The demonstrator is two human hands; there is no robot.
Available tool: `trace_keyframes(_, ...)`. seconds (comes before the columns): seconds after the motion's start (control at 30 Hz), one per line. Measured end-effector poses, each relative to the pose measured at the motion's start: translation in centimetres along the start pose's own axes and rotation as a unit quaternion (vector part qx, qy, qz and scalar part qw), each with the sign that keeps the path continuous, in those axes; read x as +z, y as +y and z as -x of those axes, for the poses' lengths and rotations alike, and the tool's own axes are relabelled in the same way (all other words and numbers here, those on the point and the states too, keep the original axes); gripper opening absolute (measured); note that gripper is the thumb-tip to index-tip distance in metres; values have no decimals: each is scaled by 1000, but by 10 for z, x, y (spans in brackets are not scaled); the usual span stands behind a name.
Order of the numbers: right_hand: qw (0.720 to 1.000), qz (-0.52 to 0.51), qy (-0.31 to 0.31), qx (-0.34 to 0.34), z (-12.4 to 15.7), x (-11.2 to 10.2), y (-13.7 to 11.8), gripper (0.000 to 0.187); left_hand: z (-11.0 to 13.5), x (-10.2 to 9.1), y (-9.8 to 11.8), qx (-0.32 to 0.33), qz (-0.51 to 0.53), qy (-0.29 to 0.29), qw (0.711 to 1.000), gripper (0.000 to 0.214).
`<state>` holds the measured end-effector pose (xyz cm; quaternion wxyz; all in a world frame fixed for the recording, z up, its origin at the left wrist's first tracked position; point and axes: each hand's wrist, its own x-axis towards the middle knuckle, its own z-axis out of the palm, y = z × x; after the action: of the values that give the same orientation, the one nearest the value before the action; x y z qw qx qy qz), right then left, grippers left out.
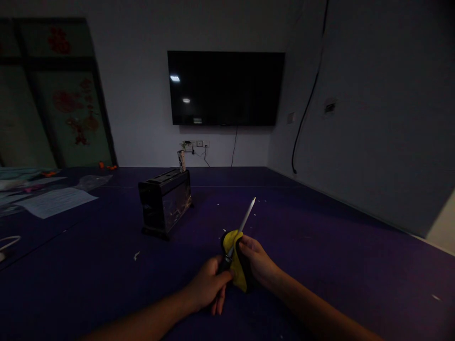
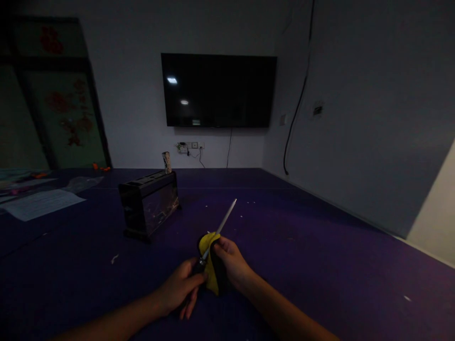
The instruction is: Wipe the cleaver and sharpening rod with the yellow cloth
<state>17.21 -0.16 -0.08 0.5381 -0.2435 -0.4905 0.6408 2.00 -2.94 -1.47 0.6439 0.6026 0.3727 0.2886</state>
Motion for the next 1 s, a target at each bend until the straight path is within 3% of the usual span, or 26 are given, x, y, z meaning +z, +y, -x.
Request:
trace_keyframes(0.2,1000,8,17,-2,0,-1,0,26,0,1,3,0,5,-3,1000,36)
trace_keyframes(0.57,1000,-12,-25,11,-2,-5,2,27,0,-1,4,-17,18,8,1000,38)
trace_keyframes(1.0,1000,-16,13,21,-1,-8,2,22,2,-1,3,-4,17,3,1000,40)
